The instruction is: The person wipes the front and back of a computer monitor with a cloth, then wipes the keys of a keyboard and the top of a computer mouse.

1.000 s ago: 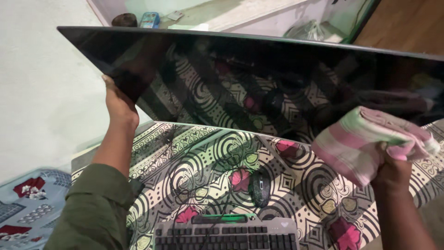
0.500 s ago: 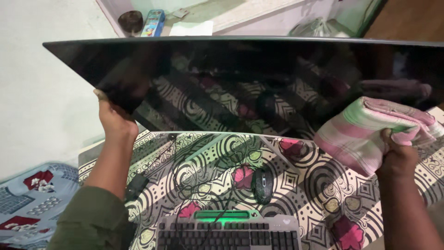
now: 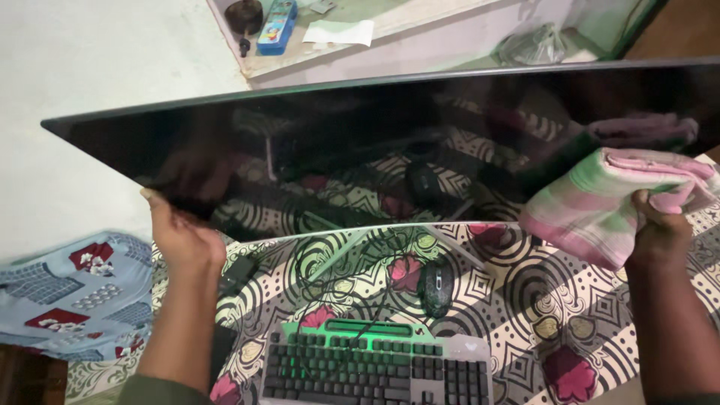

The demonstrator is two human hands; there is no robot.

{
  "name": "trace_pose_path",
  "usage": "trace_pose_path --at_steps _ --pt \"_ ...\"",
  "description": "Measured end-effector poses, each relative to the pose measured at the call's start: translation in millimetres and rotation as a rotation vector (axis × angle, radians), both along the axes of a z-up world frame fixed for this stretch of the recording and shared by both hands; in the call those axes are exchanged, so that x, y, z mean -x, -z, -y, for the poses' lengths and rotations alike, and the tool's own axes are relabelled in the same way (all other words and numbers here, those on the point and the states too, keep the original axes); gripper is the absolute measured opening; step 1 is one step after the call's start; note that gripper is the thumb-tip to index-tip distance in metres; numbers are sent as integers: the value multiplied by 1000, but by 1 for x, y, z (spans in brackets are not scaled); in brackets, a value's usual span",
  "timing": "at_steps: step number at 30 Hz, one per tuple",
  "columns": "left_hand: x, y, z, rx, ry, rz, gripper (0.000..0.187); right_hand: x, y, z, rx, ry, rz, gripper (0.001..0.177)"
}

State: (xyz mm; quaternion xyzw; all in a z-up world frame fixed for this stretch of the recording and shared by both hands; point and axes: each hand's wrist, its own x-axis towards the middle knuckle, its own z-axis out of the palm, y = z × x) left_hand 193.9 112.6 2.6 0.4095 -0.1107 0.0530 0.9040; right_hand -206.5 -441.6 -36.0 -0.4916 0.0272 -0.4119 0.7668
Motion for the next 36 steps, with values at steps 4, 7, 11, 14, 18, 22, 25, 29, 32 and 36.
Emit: trace_pose_path --at_steps 4,7,11,14,18,22,25,29,32,36 --pt "5 21 -14 25 -60 3 40 -11 2 17 39 -23 -20 47" --pt "10 17 -17 -16 -59 23 43 -10 23 39 0 -117 38 32" --pt "22 -8 -15 -94 114 155 53 -3 24 34 -33 -50 -87 37" --pt "29 -26 -14 -118 180 250 53 3 5 -7 127 87 -71 44" --pt "43 -48 -20 -192 80 232 48 10 -5 -79 -135 372 61 47" --pt "71 -84 -23 -769 -423 666 37 5 -10 -132 -279 545 97 41" --pt "68 -116 -20 -978 -668 807 36 0 -19 -145 -360 425 169 40" --pt "40 -135 -29 -859 -428 794 29 -22 -14 -162 -401 581 280 35" --pt "22 -139 -40 -635 -61 677 33 -57 -9 -180 -199 730 275 38" --pt "12 -136 -45 -615 10 686 41 -119 -7 -217 -56 911 -37 59"
